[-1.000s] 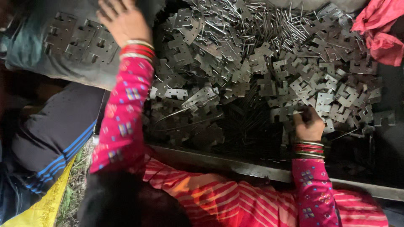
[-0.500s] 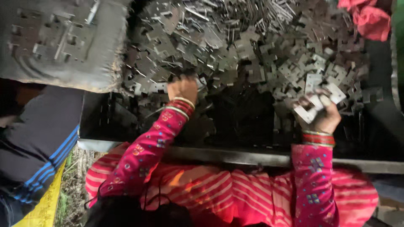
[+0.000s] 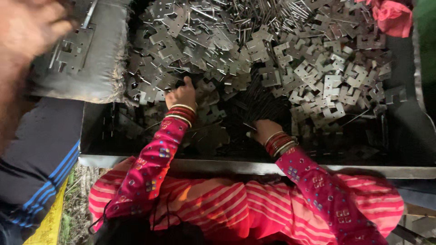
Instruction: The person sorts through a large bin of metal hinge components and pins by hand, picking up individual pieces and moving them to different areas of the workspace.
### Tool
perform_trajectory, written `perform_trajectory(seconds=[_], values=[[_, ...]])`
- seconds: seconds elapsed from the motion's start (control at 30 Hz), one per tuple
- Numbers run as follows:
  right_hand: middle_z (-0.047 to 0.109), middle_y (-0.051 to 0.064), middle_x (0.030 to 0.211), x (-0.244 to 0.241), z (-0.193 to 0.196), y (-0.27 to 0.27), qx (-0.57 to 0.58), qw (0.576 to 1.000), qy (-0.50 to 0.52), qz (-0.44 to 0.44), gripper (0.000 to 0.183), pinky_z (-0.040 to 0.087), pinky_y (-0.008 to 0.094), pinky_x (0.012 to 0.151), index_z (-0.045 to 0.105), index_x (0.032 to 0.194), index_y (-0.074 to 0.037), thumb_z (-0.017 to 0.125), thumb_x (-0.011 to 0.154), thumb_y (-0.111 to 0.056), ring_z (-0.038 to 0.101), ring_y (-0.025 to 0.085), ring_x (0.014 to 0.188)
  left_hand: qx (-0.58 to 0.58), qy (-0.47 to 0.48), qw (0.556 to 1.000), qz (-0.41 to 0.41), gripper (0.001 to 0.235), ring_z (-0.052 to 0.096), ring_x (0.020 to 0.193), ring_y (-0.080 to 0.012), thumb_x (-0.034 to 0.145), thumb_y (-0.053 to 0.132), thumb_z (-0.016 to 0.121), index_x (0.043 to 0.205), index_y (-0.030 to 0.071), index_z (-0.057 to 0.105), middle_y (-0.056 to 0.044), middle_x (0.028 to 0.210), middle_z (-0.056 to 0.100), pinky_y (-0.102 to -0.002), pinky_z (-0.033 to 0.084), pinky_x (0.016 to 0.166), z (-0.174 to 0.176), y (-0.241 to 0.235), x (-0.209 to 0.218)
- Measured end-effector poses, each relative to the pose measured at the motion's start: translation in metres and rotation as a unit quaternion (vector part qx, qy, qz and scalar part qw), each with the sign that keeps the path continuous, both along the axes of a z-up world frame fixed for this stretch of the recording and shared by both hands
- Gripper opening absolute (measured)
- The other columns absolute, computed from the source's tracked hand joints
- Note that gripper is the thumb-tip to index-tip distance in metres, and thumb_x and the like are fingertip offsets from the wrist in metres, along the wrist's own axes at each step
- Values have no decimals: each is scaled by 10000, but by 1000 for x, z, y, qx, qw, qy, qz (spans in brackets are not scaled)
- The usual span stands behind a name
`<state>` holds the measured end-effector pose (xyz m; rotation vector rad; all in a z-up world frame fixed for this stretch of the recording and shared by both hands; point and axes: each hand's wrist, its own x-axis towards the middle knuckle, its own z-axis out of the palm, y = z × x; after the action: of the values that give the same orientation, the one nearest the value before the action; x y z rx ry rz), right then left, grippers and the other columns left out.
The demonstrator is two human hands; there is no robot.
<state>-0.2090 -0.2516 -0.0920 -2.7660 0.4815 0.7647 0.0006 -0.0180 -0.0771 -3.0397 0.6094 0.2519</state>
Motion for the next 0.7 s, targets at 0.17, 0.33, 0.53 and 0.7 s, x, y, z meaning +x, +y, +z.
perform_trajectory(seconds=[0.17,0.33,0.53,0.7], values=[[741,201,954,-16,14,-9,29,997,-57,-31,362,574,519,814,751,981,-90,734,856,-429,711,413,915,-54,-105,991,-67,169,761,804,-322,890,176,655,1053,134,644,-129,874,756,-441,593,679,25,-5,-11],[742,194,952,-41,23,-38,-35,930,-357,-76,368,574,468,734,769,1029,-66,804,884,-403,713,383,829,-289,-16,952,-104,200,749,795,-335,900,135,693,1068,76,602,-152,865,756,-433,585,698,68,9,3],[739,93,1000,-65,56,-74,524,549,-466,-455,334,615,437,734,713,1137,-25,719,998,-328,706,222,820,-680,267,681,-53,125,694,722,-243,992,74,651,1053,47,546,-81,911,687,-381,539,598,92,13,15],[687,96,1048,-52,54,-71,684,466,-354,-435,348,607,520,746,671,1181,-67,682,1005,-367,659,232,893,-708,321,625,-70,160,657,765,-184,1007,75,622,1160,37,592,-121,924,706,-308,531,634,68,-12,-15]])
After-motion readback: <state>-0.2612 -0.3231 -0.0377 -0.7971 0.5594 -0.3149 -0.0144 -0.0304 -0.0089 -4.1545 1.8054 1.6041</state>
